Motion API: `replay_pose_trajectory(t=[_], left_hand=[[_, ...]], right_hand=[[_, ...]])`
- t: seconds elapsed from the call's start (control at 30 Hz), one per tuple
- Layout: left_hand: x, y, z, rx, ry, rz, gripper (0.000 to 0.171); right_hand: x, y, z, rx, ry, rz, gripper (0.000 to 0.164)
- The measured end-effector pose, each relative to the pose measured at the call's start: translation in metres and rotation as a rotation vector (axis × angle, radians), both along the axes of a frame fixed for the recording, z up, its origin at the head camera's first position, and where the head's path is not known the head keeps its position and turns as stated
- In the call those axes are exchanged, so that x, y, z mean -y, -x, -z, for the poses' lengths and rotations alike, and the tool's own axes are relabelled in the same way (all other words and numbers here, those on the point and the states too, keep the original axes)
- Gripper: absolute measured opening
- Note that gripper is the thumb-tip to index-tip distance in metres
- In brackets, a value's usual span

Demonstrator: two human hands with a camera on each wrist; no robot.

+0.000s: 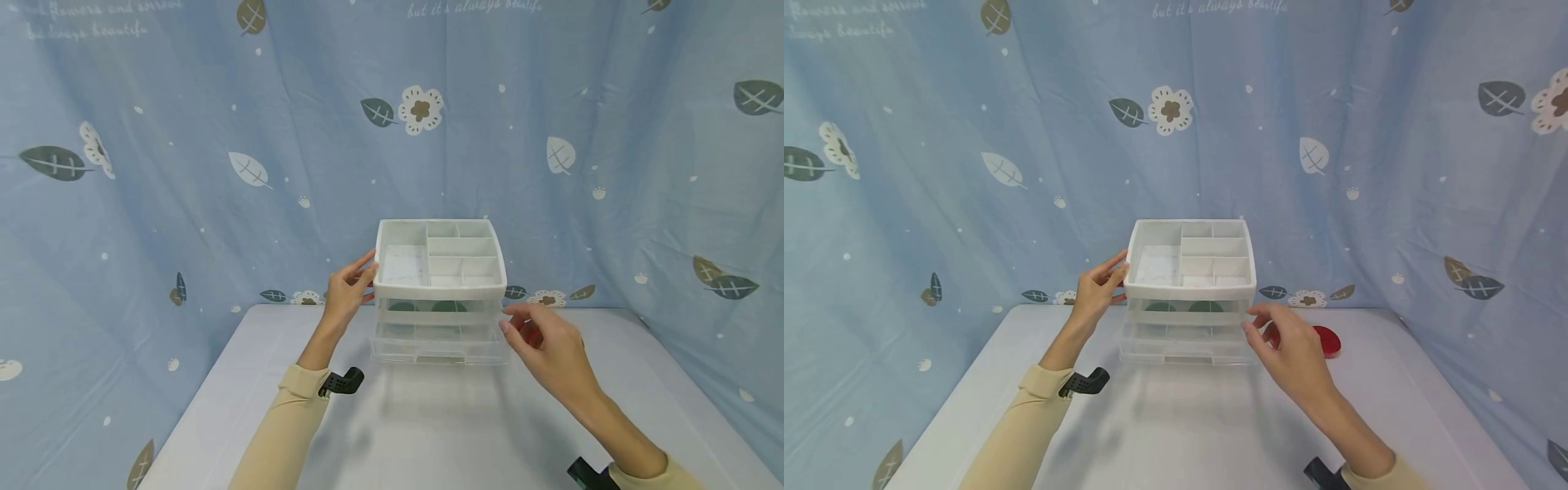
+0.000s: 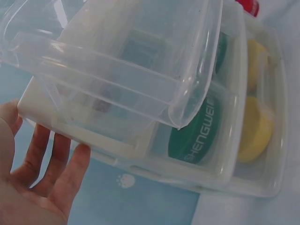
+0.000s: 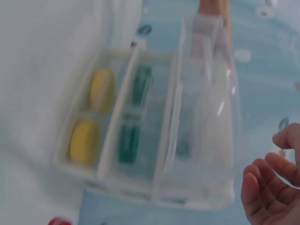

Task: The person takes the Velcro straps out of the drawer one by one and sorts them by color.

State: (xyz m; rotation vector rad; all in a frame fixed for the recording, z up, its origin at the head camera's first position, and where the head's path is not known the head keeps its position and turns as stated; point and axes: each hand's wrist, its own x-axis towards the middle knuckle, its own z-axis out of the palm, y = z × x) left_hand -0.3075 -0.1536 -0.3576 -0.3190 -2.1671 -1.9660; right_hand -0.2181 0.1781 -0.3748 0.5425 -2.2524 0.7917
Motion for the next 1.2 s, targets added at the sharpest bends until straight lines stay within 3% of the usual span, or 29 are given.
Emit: replay_pose_trajectory(t=[0.2,0.4,0.5,0.63,0.77,0.93,1.2], left_hand=[[-0.001,0.0,0.0,0.003,0.008,-0.011,0.045],[-0.002,-0.001,-0.001,-0.005,0.005,-0.004,0.046],[0.0,0.007,0.009,-0.023,0.006,-0.014,0.046],[0.002,0.019,0.023,-0.047,0.011,-0.03,0.046],[0.002,0.018,0.023,-0.038,0.013,-0.04,0.045],[0.002,0.018,0.023,-0.031,0.01,-0.04,0.044],[0.002,0.019,0.023,-0.024,0.017,-0.042,0.045]], right_hand=[[0.023,-0.015,0.002,0.035,0.056,-0.118,0.025],[0.042,-0.023,0.009,0.165,0.136,-0.217,0.025],[0.053,-0.028,0.018,0.294,0.211,-0.274,0.022],[0.065,-0.032,0.033,0.552,0.341,-0.34,0.026],[0.071,-0.03,0.045,0.757,0.455,-0.407,0.036],[0.076,-0.024,0.051,0.918,0.625,-0.469,0.047],[0.086,-0.022,0.06,1.136,1.065,-0.555,0.061]])
